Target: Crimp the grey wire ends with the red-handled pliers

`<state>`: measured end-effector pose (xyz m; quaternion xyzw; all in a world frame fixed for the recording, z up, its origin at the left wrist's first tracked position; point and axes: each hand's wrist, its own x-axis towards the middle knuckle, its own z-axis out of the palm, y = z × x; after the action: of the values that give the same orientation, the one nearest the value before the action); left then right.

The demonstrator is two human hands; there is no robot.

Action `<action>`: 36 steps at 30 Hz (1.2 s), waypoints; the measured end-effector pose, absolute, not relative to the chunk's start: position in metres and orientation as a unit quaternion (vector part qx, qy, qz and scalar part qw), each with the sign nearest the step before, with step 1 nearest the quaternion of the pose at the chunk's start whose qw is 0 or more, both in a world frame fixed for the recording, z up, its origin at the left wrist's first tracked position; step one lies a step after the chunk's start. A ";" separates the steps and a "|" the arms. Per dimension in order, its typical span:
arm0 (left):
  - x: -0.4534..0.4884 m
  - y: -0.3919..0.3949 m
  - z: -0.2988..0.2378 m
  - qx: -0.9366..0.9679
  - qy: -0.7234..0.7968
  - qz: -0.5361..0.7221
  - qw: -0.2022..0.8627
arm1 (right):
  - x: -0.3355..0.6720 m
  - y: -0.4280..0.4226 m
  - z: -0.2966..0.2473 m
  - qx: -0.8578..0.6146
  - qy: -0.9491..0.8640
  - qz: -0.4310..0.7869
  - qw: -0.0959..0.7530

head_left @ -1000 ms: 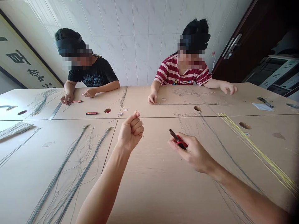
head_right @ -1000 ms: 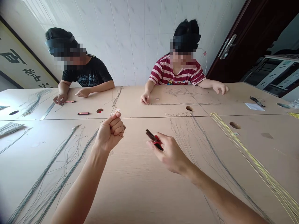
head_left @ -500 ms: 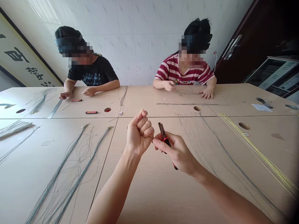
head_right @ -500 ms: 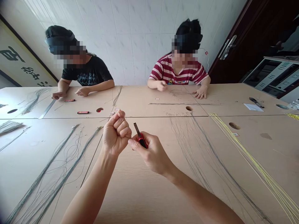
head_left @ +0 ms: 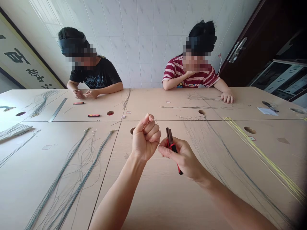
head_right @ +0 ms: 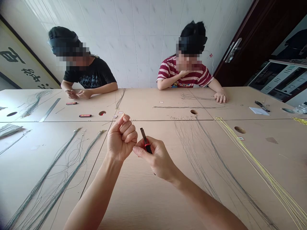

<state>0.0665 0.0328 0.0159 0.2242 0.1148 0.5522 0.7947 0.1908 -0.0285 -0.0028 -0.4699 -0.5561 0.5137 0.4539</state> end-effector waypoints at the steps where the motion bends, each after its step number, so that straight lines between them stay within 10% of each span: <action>1: 0.066 0.032 0.016 0.231 0.110 0.553 0.793 | 0.192 -0.030 -0.002 -0.475 -0.566 0.498 0.454; 15: 0.043 0.038 0.006 0.432 0.222 0.564 0.668 | 0.208 -0.024 -0.001 -0.551 -0.662 0.228 0.454; 36: 0.033 0.029 0.010 0.688 0.314 0.388 0.527 | 0.209 -0.026 0.002 -0.543 -0.656 0.259 0.455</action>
<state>0.0332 0.0292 0.0105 0.6880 0.3140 0.3877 0.5270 0.2086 -0.0256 0.0017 -0.5434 -0.6564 0.2586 0.4549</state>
